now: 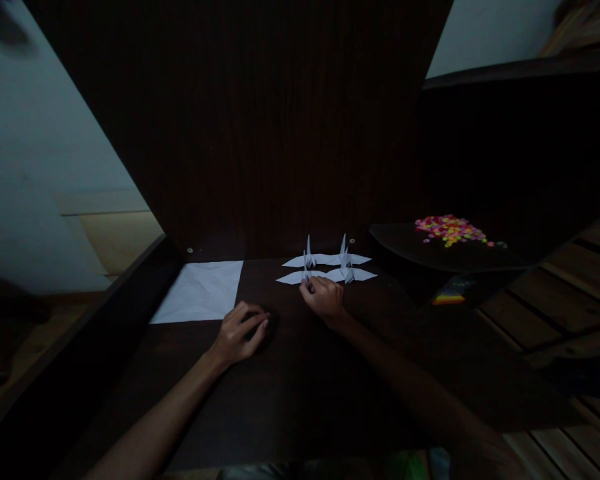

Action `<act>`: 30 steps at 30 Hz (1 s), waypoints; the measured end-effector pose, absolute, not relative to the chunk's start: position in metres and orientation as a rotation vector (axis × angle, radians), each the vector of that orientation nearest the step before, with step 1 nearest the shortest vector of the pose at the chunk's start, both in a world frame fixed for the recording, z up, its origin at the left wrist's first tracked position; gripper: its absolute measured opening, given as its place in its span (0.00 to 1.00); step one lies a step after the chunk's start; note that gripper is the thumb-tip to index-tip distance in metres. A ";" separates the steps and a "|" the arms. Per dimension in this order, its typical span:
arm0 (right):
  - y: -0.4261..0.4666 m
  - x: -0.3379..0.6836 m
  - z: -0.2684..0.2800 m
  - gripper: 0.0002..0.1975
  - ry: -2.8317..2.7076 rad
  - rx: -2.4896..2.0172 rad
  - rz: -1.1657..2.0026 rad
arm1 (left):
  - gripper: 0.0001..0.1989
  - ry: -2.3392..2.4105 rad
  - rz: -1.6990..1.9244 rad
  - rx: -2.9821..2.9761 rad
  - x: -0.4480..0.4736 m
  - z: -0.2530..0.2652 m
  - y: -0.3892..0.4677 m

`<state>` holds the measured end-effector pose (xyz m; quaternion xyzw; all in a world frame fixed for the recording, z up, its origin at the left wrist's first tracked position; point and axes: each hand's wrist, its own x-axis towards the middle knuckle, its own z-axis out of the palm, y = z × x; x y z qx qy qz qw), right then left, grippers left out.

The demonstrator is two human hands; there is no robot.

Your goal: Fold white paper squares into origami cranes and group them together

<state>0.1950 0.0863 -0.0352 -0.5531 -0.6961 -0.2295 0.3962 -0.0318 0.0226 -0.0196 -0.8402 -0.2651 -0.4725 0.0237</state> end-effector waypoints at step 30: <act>0.077 0.199 -0.047 0.22 -1.726 -1.599 -0.488 | 0.06 -1.227 -1.268 -2.393 -0.039 -0.030 0.035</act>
